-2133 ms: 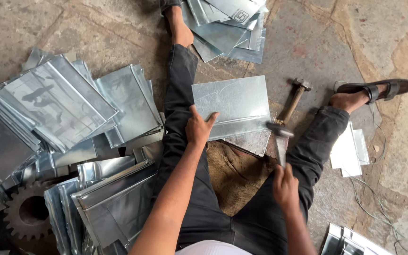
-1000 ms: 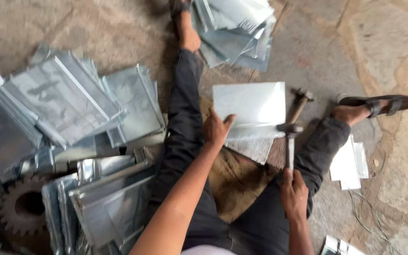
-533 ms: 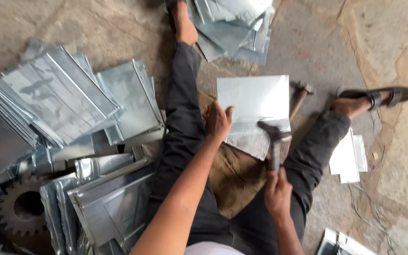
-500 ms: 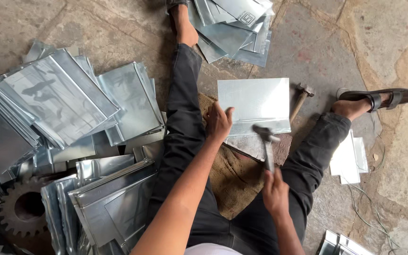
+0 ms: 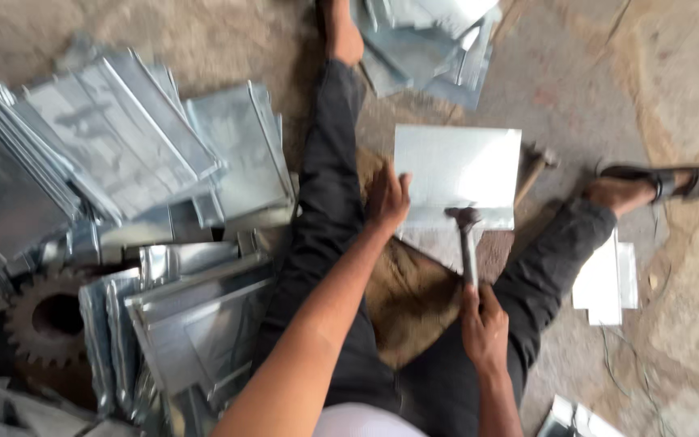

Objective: The person hammers the edges of rectangular metal sheets to fold them, working on one sheet at a time and placing finished sheets into a pile.

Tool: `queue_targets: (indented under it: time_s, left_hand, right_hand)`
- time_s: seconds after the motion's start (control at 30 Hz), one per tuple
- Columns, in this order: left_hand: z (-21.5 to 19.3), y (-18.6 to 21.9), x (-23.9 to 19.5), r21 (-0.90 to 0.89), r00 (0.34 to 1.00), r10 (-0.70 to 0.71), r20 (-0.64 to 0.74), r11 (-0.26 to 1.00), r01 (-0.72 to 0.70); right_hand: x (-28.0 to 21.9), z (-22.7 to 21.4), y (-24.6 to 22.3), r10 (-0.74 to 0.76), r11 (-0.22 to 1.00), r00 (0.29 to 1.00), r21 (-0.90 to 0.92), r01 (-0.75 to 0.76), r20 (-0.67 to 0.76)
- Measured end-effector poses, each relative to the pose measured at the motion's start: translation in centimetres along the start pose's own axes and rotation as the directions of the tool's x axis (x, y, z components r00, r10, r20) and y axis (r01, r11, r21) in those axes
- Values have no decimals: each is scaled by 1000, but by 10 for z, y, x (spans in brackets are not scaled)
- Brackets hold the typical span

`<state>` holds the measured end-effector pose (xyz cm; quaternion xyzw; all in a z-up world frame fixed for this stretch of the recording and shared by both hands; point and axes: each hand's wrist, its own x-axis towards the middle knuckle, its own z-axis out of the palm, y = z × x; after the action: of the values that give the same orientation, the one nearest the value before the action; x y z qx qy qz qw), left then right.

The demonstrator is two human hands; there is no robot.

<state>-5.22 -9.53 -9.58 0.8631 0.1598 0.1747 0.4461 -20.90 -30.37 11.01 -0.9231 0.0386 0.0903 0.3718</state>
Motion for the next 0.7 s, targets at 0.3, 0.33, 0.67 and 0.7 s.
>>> queue_targets:
  time_s: [0.3, 0.33, 0.67, 0.7]
  left_hand:
    - [-5, 9, 8, 20, 989, 86, -123, 996, -84]
    - [2, 14, 4, -5, 991, 77, -111, 997, -78]
    - [-25, 4, -17, 109, 985, 119, -129, 988, -105]
    - [-32, 7, -13, 96, 991, 89, -104, 992, -80]
  right_hand:
    - [8, 20, 34, 33, 997, 998, -77, -29, 57]
    - [9, 9, 44, 7, 997, 1000, -72, -6, 11]
    - [-41, -12, 98, 522, 663, 841, 553, -505, 142]
    - [-36, -14, 101, 555, 620, 815, 571, -538, 165]
